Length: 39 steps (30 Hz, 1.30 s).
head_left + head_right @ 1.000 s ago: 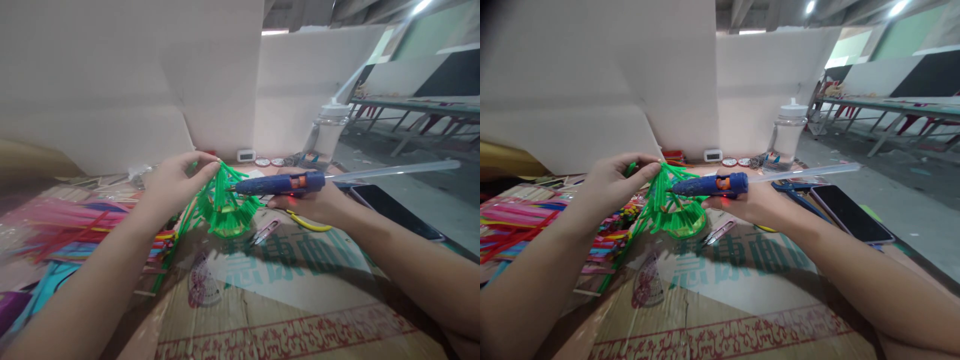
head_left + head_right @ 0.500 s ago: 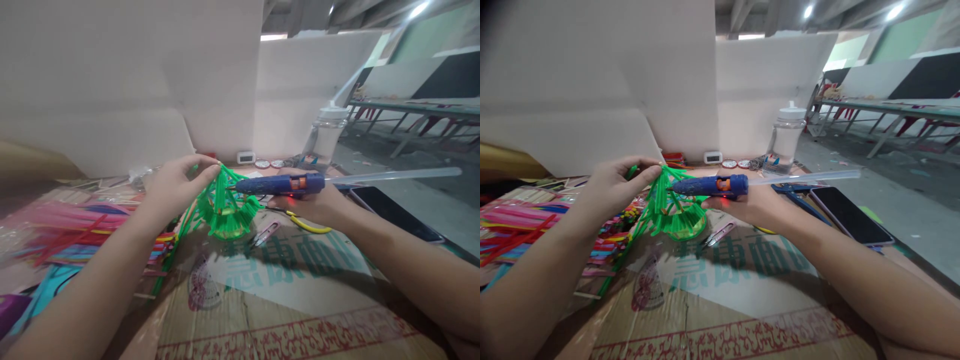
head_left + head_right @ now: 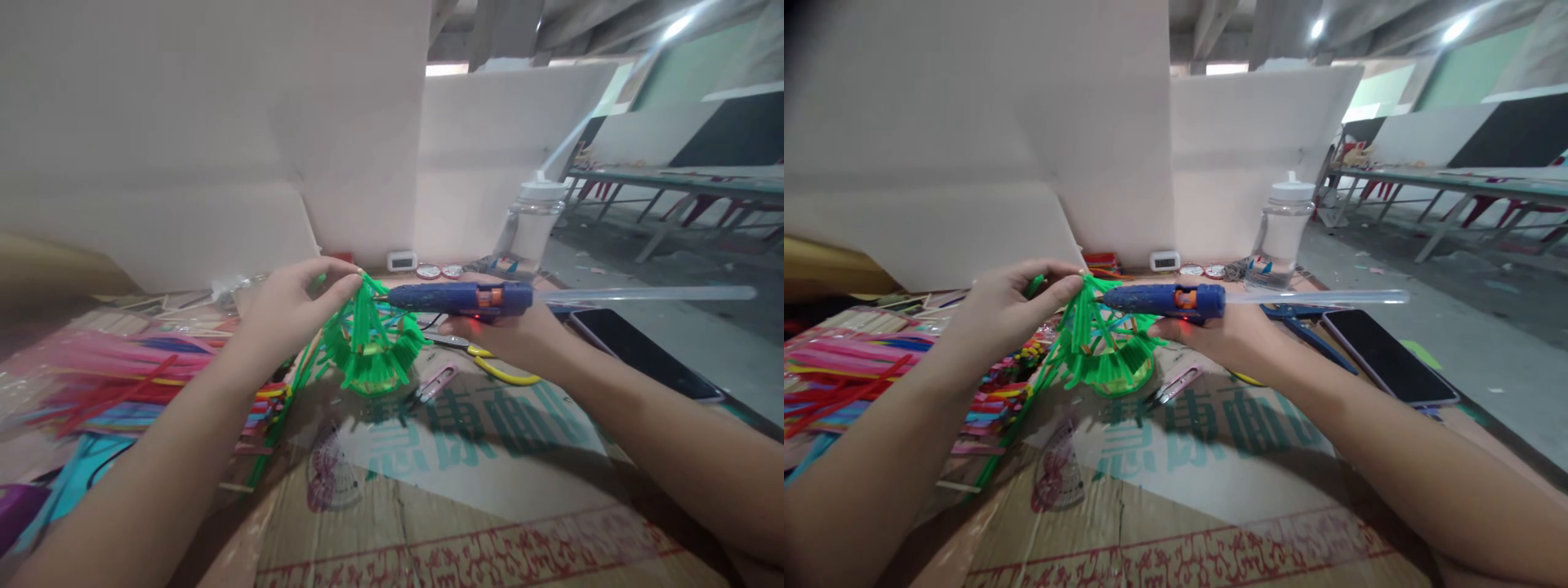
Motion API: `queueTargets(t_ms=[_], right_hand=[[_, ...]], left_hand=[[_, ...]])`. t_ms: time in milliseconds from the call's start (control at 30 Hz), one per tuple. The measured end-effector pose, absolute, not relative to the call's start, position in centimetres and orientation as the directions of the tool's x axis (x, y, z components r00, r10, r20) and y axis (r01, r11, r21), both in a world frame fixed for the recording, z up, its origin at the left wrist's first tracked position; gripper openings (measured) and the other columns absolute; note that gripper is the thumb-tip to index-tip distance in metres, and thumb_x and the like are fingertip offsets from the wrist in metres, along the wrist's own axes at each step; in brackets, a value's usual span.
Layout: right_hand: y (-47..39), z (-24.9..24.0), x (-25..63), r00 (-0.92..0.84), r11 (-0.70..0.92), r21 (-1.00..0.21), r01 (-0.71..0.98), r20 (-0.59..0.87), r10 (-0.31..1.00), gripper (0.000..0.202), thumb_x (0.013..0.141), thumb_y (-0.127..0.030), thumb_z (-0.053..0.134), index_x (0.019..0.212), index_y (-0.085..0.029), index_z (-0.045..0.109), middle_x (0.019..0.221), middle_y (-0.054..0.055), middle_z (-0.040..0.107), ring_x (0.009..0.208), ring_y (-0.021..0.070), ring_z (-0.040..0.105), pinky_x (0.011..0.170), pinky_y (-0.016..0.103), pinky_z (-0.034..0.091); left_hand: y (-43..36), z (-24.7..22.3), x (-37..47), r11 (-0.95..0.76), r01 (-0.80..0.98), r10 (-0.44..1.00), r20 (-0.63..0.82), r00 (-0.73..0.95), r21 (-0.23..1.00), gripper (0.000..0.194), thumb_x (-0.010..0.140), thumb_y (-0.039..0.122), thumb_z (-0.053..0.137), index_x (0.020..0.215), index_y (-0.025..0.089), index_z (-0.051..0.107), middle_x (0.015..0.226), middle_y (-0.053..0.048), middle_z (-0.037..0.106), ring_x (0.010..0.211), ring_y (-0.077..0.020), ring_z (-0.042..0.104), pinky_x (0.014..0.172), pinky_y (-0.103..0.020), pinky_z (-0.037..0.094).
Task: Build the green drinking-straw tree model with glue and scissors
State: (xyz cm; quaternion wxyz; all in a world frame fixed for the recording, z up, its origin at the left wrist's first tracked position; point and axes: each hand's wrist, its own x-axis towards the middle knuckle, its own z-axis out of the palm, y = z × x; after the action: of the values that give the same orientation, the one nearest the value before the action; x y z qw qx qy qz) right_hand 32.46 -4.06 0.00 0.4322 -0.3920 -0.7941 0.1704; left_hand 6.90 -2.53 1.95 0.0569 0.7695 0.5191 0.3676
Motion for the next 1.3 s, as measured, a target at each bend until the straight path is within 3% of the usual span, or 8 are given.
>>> queueTargets(t_ms=[167, 300, 667, 933, 1300], right_hand=[[-4.10, 0.20, 32.57, -0.329, 0.652, -0.567, 0.503, 0.572, 0.751, 0.027, 0.077, -0.035, 0.076, 0.102, -0.027, 0.071, 0.102, 0.004, 0.075, 0.099, 0.0273, 0.070, 0.086, 0.040, 0.059], [-3.88, -0.01, 32.68, -0.365, 0.650, -0.588, 0.480, 0.540, 0.758, 0.029, 0.078, -0.037, 0.074, 0.105, -0.027, 0.070, 0.096, 0.003, 0.076, 0.101, 0.0277, 0.069, 0.085, 0.039, 0.059], [-4.07, 0.25, 32.64, -0.406, 0.675, -0.614, 0.409, 0.540, 0.737, 0.026, 0.082, -0.038, 0.071, 0.104, -0.025, 0.072, 0.097, 0.004, 0.076, 0.084, 0.0226, 0.072, 0.076, 0.035, 0.059], [-4.01, 0.23, 32.48, -0.419, 0.712, -0.578, 0.398, 0.577, 0.702, 0.036, 0.083, -0.033, 0.070, 0.119, -0.029, 0.069, 0.117, 0.001, 0.073, 0.104, 0.0249, 0.070, 0.091, 0.037, 0.058], [-3.57, -0.30, 32.56, -0.393, 0.697, -0.580, 0.422, 0.575, 0.717, 0.036, 0.081, -0.036, 0.072, 0.115, -0.027, 0.071, 0.114, 0.003, 0.074, 0.102, 0.0257, 0.071, 0.092, 0.040, 0.059]], left_hand=[[-2.60, 1.87, 6.88, -0.440, 0.749, 0.855, 0.486, 0.181, 0.495, 0.042, 0.087, 0.056, 0.054, 0.107, 0.024, 0.072, 0.092, -0.003, 0.075, 0.072, -0.0199, 0.065, 0.067, -0.030, 0.050], [-2.72, 1.92, 7.00, -0.431, 0.756, 0.855, 0.492, 0.167, 0.492, 0.042, 0.087, 0.055, 0.054, 0.107, 0.023, 0.073, 0.089, -0.003, 0.075, 0.072, -0.0200, 0.065, 0.065, -0.029, 0.050], [-2.52, 1.77, 6.85, -0.444, 0.744, 0.851, 0.494, 0.177, 0.499, 0.039, 0.087, 0.054, 0.054, 0.105, 0.025, 0.073, 0.087, -0.002, 0.075, 0.069, -0.0188, 0.064, 0.068, -0.030, 0.051], [-2.55, 1.88, 6.89, -0.469, 0.743, 0.834, 0.516, 0.195, 0.477, 0.037, 0.088, 0.052, 0.055, 0.105, 0.024, 0.073, 0.091, -0.002, 0.075, 0.077, -0.0198, 0.065, 0.075, -0.030, 0.050], [-2.57, 1.97, 6.91, -0.473, 0.739, 0.835, 0.511, 0.203, 0.480, 0.037, 0.089, 0.052, 0.055, 0.103, 0.023, 0.073, 0.092, -0.002, 0.075, 0.078, -0.0198, 0.064, 0.076, -0.029, 0.049]])
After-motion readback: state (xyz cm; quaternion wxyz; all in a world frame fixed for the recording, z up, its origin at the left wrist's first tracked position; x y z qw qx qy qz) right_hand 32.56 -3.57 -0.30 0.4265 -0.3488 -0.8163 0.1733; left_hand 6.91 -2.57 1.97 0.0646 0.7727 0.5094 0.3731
